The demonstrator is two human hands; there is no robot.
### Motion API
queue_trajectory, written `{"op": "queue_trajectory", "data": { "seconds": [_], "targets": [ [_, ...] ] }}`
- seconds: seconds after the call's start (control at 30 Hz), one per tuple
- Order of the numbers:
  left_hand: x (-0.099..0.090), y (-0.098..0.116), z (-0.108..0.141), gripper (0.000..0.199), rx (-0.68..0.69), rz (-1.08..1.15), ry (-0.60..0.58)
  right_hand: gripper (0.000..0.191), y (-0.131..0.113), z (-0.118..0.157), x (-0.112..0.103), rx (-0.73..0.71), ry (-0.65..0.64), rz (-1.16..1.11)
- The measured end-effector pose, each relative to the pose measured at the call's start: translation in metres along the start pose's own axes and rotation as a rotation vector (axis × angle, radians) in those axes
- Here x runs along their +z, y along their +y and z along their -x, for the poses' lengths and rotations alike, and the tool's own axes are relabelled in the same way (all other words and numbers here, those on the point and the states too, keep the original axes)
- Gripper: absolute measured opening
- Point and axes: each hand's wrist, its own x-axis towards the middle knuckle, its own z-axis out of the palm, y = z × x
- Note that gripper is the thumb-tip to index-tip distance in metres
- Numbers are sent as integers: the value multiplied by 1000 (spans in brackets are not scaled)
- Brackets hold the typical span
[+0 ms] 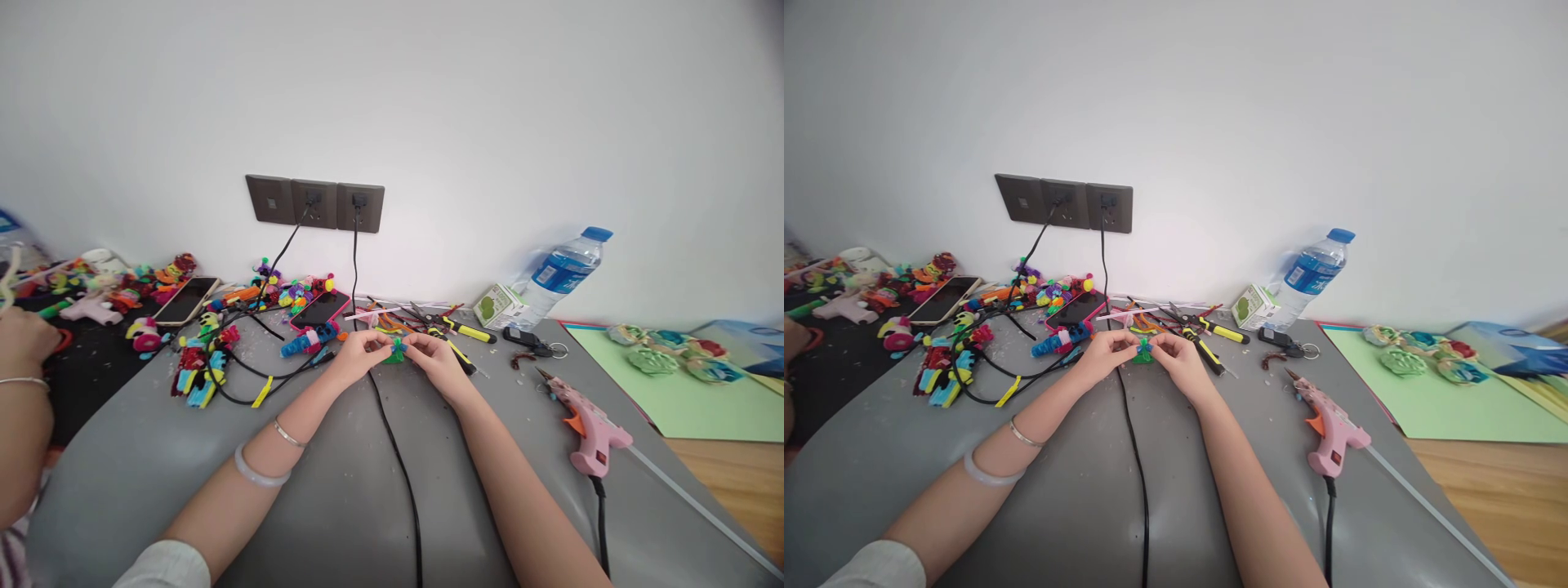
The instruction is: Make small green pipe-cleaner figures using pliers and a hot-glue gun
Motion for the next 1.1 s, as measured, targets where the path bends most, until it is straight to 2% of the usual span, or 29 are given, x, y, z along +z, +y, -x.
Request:
{"op": "queue_trajectory", "data": {
  "seconds": [1.1],
  "targets": [
    [1, 2, 1, 27, -28, 16, -11, 40, -1, 0, 0, -2, -10, 53]
  ]
}}
